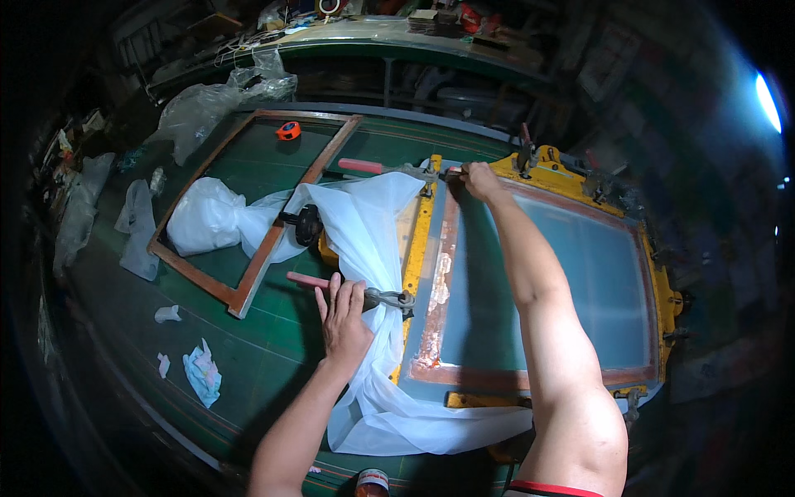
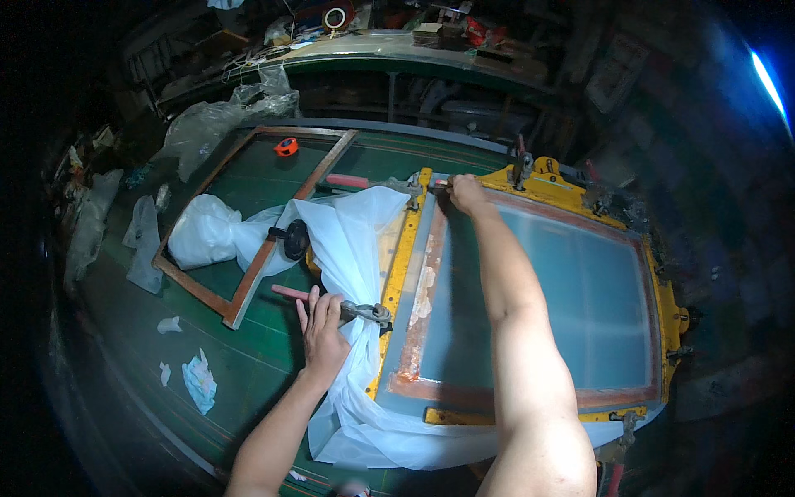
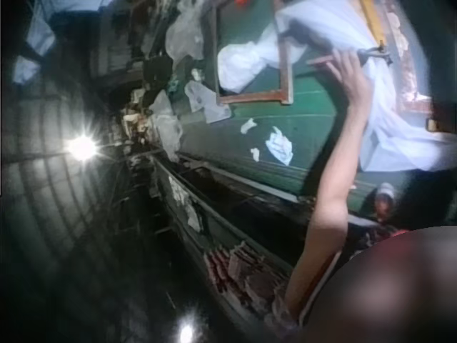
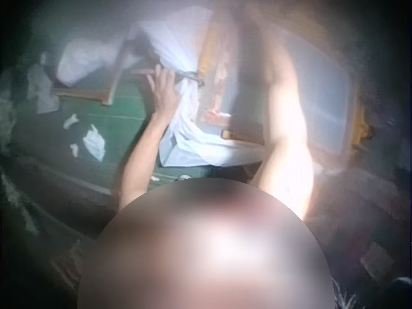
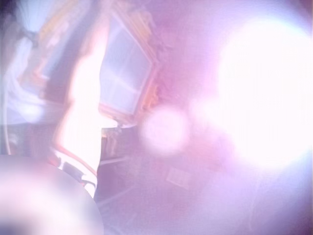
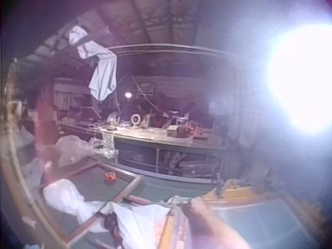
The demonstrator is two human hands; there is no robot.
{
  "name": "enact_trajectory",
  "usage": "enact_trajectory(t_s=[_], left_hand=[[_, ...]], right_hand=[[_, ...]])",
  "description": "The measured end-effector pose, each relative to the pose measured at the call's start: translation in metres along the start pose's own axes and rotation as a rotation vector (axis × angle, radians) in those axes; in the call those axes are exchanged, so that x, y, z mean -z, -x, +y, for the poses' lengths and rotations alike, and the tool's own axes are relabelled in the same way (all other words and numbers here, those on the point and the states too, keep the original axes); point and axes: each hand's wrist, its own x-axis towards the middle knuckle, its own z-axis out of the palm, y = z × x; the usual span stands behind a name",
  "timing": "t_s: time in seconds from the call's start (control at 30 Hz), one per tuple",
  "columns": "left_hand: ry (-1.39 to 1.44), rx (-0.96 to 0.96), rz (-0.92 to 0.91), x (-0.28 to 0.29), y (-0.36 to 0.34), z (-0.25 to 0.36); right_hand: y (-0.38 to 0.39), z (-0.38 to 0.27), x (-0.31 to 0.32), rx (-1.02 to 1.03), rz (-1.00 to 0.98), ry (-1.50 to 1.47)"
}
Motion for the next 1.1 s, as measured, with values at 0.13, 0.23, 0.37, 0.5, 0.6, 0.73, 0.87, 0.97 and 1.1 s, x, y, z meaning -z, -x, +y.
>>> enact_trajectory(t_s=[0.13,0.23,0.37,0.5,0.6,0.73,0.87,0.97,1.1], left_hand=[[0.009,0.003,0.005,0.001,0.000,0.001],[0.001,-0.011,0.006,0.002,0.000,-0.001],[-0.031,-0.018,-0.004,0.000,-0.001,-0.003],[-0.038,-0.012,-0.042,0.005,-0.001,-0.003],[-0.038,-0.001,-0.073,0.010,-0.003,-0.001],[-0.042,0.024,-0.126,0.015,-0.007,0.002],[-0.040,0.044,-0.169,0.019,-0.009,0.004],[-0.053,0.054,-0.210,0.023,-0.010,0.004],[-0.030,0.062,-0.233,0.024,-0.012,0.003]], right_hand=[[0.011,-0.008,0.013,0.029,-0.055,0.045],[0.026,-0.019,0.018,0.013,-0.117,0.013],[0.050,-0.031,0.021,0.110,-0.084,0.042],[0.076,-0.045,0.024,0.108,-0.142,0.063],[0.101,-0.058,0.032,0.109,-0.179,0.020],[0.141,-0.079,0.035,0.054,-0.210,-0.059],[0.183,-0.103,0.037,0.080,-0.142,-0.027],[0.222,-0.125,0.041,0.101,-0.160,-0.058],[0.275,-0.152,0.049,0.097,-0.186,-0.115]])
